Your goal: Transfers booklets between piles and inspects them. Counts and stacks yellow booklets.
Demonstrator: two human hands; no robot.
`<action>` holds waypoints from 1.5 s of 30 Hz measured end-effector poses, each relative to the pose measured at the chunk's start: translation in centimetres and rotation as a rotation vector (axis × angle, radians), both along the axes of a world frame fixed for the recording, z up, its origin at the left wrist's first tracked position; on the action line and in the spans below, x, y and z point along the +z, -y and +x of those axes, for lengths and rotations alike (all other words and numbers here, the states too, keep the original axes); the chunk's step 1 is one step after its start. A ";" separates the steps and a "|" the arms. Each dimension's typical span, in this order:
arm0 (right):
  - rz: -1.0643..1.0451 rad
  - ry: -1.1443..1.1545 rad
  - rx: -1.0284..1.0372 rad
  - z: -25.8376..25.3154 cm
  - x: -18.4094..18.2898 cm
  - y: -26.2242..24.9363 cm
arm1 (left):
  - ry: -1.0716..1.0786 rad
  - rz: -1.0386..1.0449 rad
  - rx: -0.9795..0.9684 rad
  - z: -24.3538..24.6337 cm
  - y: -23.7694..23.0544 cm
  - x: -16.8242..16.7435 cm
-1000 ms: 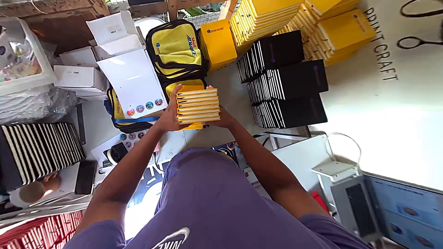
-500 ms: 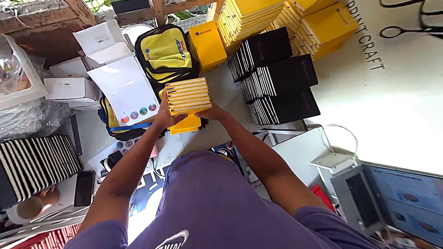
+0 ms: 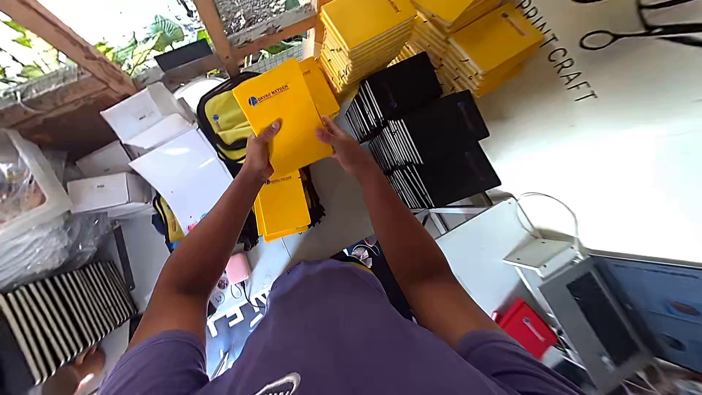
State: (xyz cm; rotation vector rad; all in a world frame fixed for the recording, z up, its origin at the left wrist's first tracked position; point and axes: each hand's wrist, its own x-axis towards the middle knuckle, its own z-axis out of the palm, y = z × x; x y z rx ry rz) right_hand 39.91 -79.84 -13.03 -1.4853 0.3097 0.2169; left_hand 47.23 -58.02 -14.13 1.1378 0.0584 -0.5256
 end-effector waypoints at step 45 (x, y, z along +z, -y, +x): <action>0.877 -0.167 -0.776 14.9 -11.2 2.4 | -0.160 0.310 0.010 14.1 13.7 -5.2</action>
